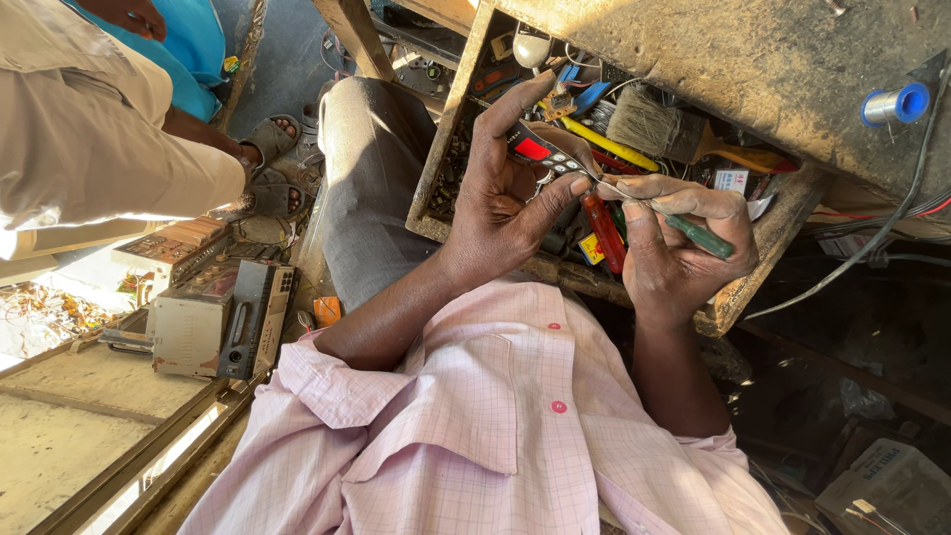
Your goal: The person uses a soldering iron to work on wires attached to a small circuit board on a television. They then use a screwdriver to adjust components on the board and later pry open a remote control to inspect its internal circuitry.
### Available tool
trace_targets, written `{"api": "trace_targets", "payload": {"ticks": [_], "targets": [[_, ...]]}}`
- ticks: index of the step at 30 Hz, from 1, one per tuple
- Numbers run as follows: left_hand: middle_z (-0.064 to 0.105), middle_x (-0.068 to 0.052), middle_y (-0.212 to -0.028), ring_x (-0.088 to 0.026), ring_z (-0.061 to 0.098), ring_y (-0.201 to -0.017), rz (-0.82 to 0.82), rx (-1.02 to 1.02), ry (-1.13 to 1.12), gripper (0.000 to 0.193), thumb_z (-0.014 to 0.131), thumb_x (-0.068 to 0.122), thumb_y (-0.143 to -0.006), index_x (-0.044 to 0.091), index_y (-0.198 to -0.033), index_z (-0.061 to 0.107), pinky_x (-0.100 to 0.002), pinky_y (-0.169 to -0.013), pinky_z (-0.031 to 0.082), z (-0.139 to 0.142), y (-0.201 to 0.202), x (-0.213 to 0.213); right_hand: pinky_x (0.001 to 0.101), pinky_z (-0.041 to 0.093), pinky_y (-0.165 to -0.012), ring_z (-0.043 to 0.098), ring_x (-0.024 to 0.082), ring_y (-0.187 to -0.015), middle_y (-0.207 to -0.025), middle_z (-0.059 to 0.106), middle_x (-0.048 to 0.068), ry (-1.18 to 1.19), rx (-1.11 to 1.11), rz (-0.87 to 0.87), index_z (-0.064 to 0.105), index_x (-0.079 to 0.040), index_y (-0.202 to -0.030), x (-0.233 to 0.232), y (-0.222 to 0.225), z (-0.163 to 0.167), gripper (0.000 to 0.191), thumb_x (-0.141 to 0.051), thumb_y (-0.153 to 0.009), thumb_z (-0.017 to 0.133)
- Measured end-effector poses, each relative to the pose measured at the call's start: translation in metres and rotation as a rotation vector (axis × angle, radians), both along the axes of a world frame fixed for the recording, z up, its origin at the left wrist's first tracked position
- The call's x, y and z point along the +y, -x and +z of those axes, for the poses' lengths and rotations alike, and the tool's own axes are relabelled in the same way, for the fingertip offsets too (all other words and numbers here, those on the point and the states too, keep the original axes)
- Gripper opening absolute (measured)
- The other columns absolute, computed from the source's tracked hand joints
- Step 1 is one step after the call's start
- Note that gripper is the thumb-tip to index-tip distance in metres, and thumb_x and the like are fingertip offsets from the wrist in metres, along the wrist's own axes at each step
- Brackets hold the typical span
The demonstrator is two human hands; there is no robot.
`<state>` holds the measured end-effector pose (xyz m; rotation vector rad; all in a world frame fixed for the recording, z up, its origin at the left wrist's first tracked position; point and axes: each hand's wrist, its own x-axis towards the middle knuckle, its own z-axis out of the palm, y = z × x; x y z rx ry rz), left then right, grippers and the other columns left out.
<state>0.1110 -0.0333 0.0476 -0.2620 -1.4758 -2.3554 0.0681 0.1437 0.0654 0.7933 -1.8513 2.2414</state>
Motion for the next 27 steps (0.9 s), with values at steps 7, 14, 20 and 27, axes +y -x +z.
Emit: {"api": "trace_targets", "payload": {"ticks": [7,14,20,27], "targets": [[0.031,-0.006,-0.161,-0.015,0.061,-0.123,0.011,0.012,0.008,0.077,0.07,-0.013,-0.107,0.009,-0.163,0.022,-0.034,-0.117,0.056,-0.0009,0.0005,0.0008,0.0453,0.068,-0.092,0.076,0.03,-0.1,-0.106,0.069,0.028,0.007,-0.007,0.019,0.051,0.0,-0.113,0.0003,0.0014,-0.0007,0.024,0.018,-0.102,0.064],[0.027,-0.006,-0.164,-0.016,0.062,-0.129,0.005,0.0,0.005,0.077,0.07,-0.013,-0.106,0.009,-0.162,0.022,-0.035,-0.118,0.056,-0.0024,0.0011,0.0004,0.046,0.069,-0.091,0.076,0.029,-0.1,-0.109,0.069,0.028,0.003,-0.012,0.01,0.052,0.0,-0.113,0.0008,0.0014,-0.0019,0.024,0.017,-0.102,0.064],[0.03,-0.005,-0.162,-0.015,0.062,-0.125,0.0,0.008,0.007,0.076,0.069,-0.013,-0.107,0.01,-0.162,0.023,-0.035,-0.116,0.058,-0.004,0.0008,0.0011,0.0455,0.069,-0.092,0.076,0.029,-0.101,-0.108,0.07,0.028,-0.001,-0.029,0.012,0.052,0.0,-0.114,0.0006,0.0011,-0.0013,0.024,0.017,-0.103,0.065],[0.029,-0.005,-0.163,-0.015,0.062,-0.129,0.006,0.005,0.012,0.076,0.069,-0.014,-0.106,0.01,-0.162,0.023,-0.035,-0.116,0.057,-0.0057,-0.0002,0.0014,0.0451,0.068,-0.091,0.075,0.029,-0.101,-0.108,0.069,0.027,-0.007,-0.019,0.017,0.052,0.0,-0.114,0.0,0.0008,-0.0027,0.025,0.019,-0.103,0.065]]}}
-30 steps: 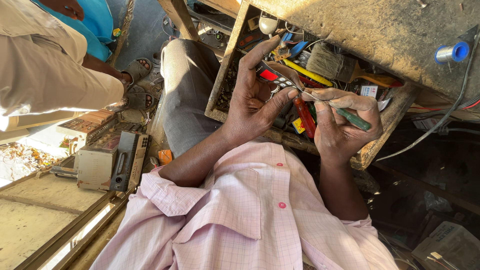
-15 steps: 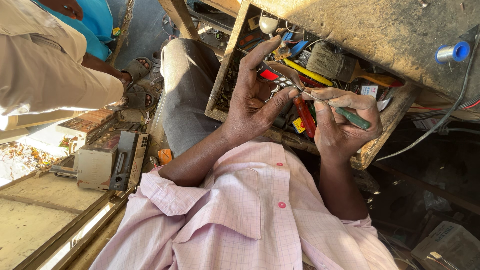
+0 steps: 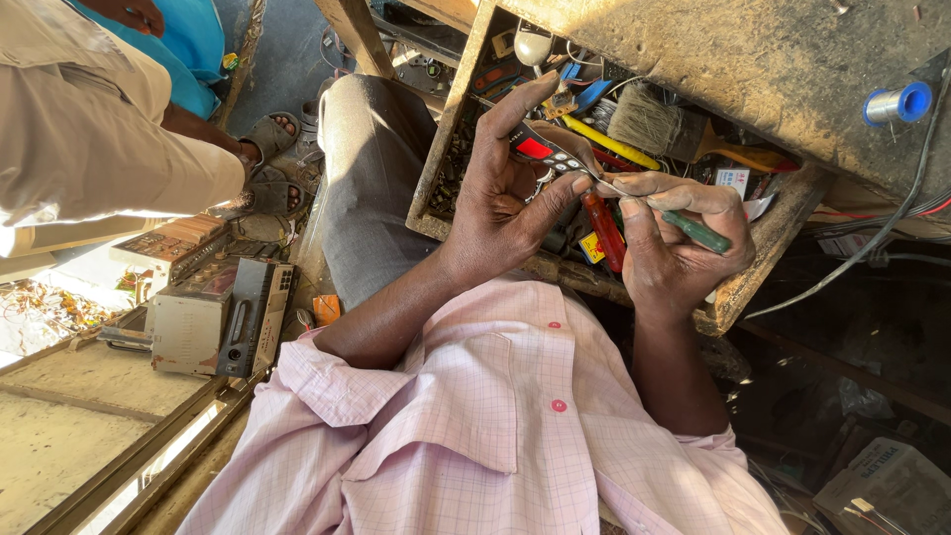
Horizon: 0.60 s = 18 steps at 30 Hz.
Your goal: The person uses a soldering iron to work on wires attached to a small circuit board on a television. They then use a screwdriver to adjust components on the board and later pry open a remote control to inspect its internal circuitry.
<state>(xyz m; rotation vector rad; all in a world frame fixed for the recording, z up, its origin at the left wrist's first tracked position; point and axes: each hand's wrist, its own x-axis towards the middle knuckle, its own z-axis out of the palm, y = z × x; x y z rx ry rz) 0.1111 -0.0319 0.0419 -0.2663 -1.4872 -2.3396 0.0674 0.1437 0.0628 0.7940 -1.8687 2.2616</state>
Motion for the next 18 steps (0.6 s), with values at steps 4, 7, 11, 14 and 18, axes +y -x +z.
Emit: {"api": "trace_targets", "payload": {"ticks": [4,7,11,14,18], "targets": [[0.027,-0.005,-0.165,-0.014,0.06,-0.13,0.005,-0.004,-0.003,0.076,0.069,-0.014,-0.106,0.009,-0.162,0.024,-0.035,-0.118,0.055,-0.0004,-0.0013,0.0007,0.0457,0.069,-0.09,0.076,0.028,-0.098,-0.107,0.069,0.026,0.011,0.003,-0.033,0.052,0.0,-0.113,-0.0009,-0.0033,-0.0022,0.024,0.018,-0.102,0.064],[0.027,-0.005,-0.166,-0.014,0.06,-0.125,-0.006,0.002,-0.01,0.076,0.069,-0.014,-0.107,0.01,-0.162,0.024,-0.034,-0.118,0.056,-0.001,-0.0018,0.0006,0.046,0.069,-0.091,0.076,0.028,-0.099,-0.107,0.069,0.027,0.008,-0.006,-0.034,0.052,0.0,-0.114,0.0003,-0.0038,-0.0028,0.024,0.017,-0.103,0.064],[0.026,-0.004,-0.165,-0.014,0.058,-0.129,-0.005,0.004,0.003,0.076,0.07,-0.013,-0.107,0.01,-0.162,0.024,-0.035,-0.119,0.056,-0.0019,-0.0006,-0.0001,0.0467,0.069,-0.092,0.076,0.028,-0.1,-0.108,0.069,0.027,0.028,-0.008,-0.012,0.052,0.0,-0.114,0.0014,-0.0016,-0.0039,0.023,0.016,-0.103,0.065],[0.025,-0.004,-0.164,-0.014,0.058,-0.134,0.007,0.0,0.028,0.075,0.07,-0.013,-0.106,0.01,-0.161,0.024,-0.035,-0.119,0.057,-0.0022,0.0004,-0.0006,0.0461,0.069,-0.091,0.076,0.028,-0.1,-0.108,0.069,0.027,0.026,-0.006,0.001,0.052,0.0,-0.115,0.0022,-0.0009,-0.0042,0.024,0.016,-0.103,0.065],[0.025,-0.004,-0.164,-0.014,0.06,-0.132,-0.01,0.003,0.022,0.075,0.069,-0.013,-0.107,0.011,-0.161,0.023,-0.035,-0.118,0.058,-0.0013,0.0003,-0.0018,0.0457,0.068,-0.093,0.075,0.029,-0.101,-0.108,0.069,0.028,0.015,-0.029,-0.001,0.052,0.001,-0.116,0.0025,-0.0022,-0.0036,0.025,0.019,-0.104,0.064]]}}
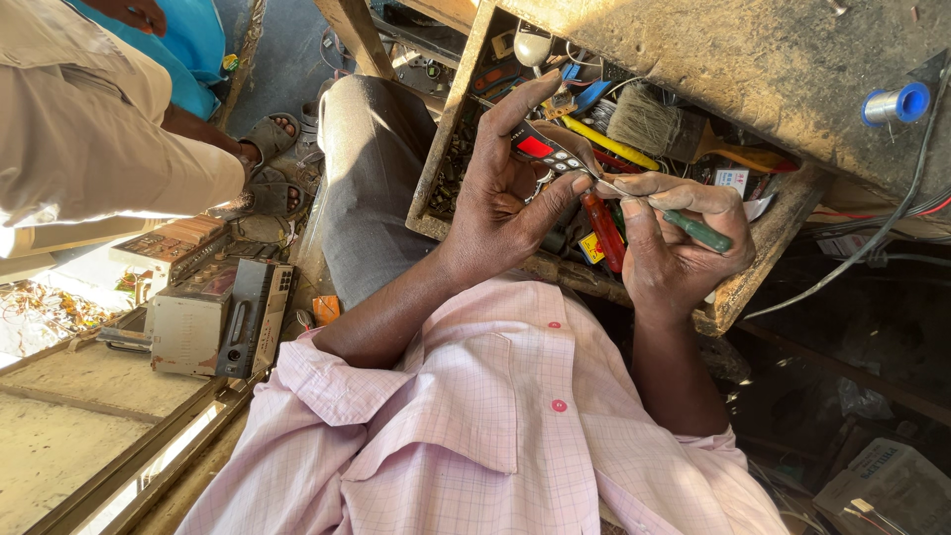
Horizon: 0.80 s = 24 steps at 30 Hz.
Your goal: The person uses a soldering iron to work on wires attached to a small circuit board on a television. They then use a screwdriver to adjust components on the board and later pry open a remote control to inspect its internal circuitry.
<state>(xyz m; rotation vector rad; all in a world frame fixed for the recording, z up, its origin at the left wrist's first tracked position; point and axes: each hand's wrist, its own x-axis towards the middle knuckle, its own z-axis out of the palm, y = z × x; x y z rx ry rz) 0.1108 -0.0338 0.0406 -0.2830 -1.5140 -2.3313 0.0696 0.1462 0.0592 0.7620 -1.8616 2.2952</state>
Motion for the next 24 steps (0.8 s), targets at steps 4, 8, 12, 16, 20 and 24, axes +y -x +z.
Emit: {"api": "trace_targets", "payload": {"ticks": [4,8,12,16,20,24], "targets": [[0.028,-0.004,-0.161,-0.014,0.06,-0.125,-0.014,-0.006,-0.003,0.075,0.069,-0.014,-0.108,0.011,-0.162,0.023,-0.035,-0.117,0.058,0.0023,-0.0003,-0.0001,0.0452,0.068,-0.093,0.076,0.029,-0.1,-0.112,0.069,0.028,-0.001,0.016,-0.009,0.052,0.0,-0.116,-0.0003,-0.0001,0.0008,0.025,0.019,-0.102,0.064],[0.029,-0.004,-0.161,-0.014,0.062,-0.123,-0.016,-0.002,0.014,0.075,0.068,-0.013,-0.108,0.011,-0.162,0.023,-0.034,-0.115,0.059,0.0045,-0.0004,-0.0012,0.0446,0.068,-0.093,0.076,0.029,-0.1,-0.108,0.069,0.029,-0.01,0.01,-0.004,0.052,0.001,-0.116,0.0003,0.0,0.0011,0.026,0.019,-0.103,0.064],[0.028,-0.004,-0.162,-0.014,0.062,-0.127,-0.015,0.0,0.005,0.074,0.068,-0.013,-0.108,0.01,-0.162,0.023,-0.034,-0.116,0.057,0.0058,-0.0003,-0.0009,0.0449,0.068,-0.093,0.075,0.029,-0.101,-0.108,0.07,0.028,0.031,-0.001,0.012,0.052,0.0,-0.116,0.0003,0.0005,0.0,0.025,0.018,-0.103,0.064],[0.028,-0.004,-0.162,-0.013,0.06,-0.124,-0.02,-0.009,-0.009,0.073,0.068,-0.013,-0.109,0.01,-0.162,0.024,-0.034,-0.116,0.058,0.0065,-0.0012,-0.0004,0.0449,0.068,-0.093,0.076,0.029,-0.1,-0.108,0.07,0.029,0.023,0.013,0.013,0.051,0.001,-0.116,0.0001,0.0019,-0.0004,0.025,0.019,-0.103,0.063],[0.026,-0.004,-0.164,-0.013,0.059,-0.125,-0.017,-0.016,-0.004,0.073,0.068,-0.013,-0.109,0.01,-0.162,0.024,-0.034,-0.117,0.057,0.0062,-0.0012,-0.0008,0.0439,0.068,-0.093,0.076,0.029,-0.099,-0.108,0.07,0.029,0.02,-0.026,-0.001,0.051,0.001,-0.116,0.0005,-0.0002,0.0001,0.026,0.02,-0.103,0.064],[0.025,-0.004,-0.165,-0.013,0.059,-0.125,-0.021,0.0,-0.005,0.072,0.068,-0.012,-0.109,0.012,-0.162,0.024,-0.034,-0.116,0.059,0.0049,-0.0006,-0.0006,0.0438,0.068,-0.091,0.076,0.029,-0.099,-0.108,0.07,0.029,0.002,-0.022,-0.01,0.051,0.001,-0.116,0.0007,0.0005,-0.0003,0.026,0.021,-0.103,0.063]]}}
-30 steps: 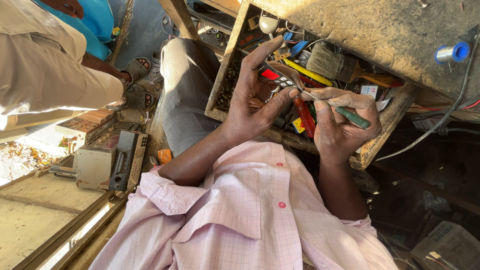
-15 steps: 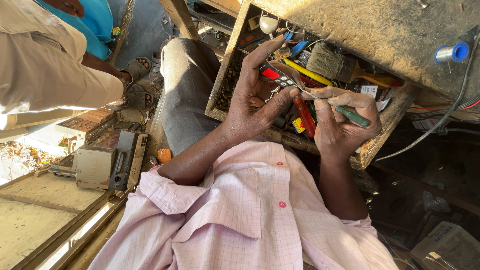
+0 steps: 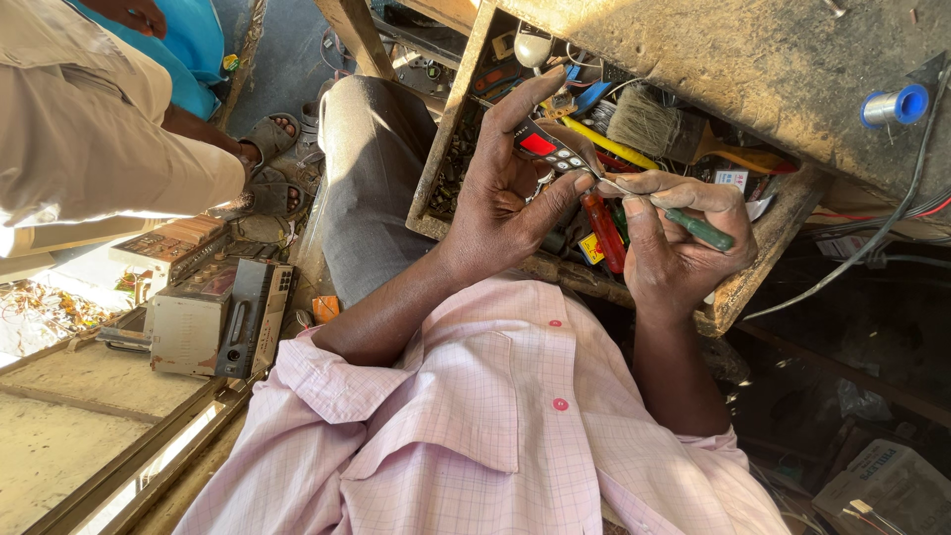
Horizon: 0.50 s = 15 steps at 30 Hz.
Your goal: The person uses a soldering iron to work on wires attached to a small circuit board on a television. They then use a screwdriver to adjust components on the board and later pry open a remote control to inspect its internal circuitry.
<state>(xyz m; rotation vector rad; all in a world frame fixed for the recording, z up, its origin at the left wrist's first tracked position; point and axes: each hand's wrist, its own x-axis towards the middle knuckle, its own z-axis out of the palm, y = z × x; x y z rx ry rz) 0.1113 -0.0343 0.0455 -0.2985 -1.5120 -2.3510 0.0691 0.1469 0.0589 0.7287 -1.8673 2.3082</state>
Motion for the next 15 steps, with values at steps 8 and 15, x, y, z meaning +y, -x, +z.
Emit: {"api": "trace_targets", "payload": {"ticks": [8,15], "targets": [[0.025,-0.004,-0.167,-0.013,0.059,-0.126,0.011,0.03,0.021,0.07,0.068,-0.011,-0.11,0.013,-0.161,0.026,-0.034,-0.116,0.059,-0.0017,0.0017,-0.0002,0.0454,0.068,-0.093,0.076,0.029,-0.1,-0.107,0.07,0.028,0.02,0.031,0.019,0.052,0.0,-0.116,0.0,-0.0002,0.0005,0.025,0.018,-0.103,0.064],[0.026,-0.006,-0.165,-0.014,0.06,-0.124,0.002,-0.002,0.012,0.072,0.068,-0.011,-0.11,0.012,-0.162,0.025,-0.035,-0.116,0.059,-0.0006,-0.0006,-0.0003,0.0444,0.068,-0.092,0.076,0.029,-0.1,-0.108,0.07,0.028,0.015,0.027,0.008,0.053,0.0,-0.116,-0.0005,-0.0001,0.0,0.026,0.018,-0.103,0.065]]}}
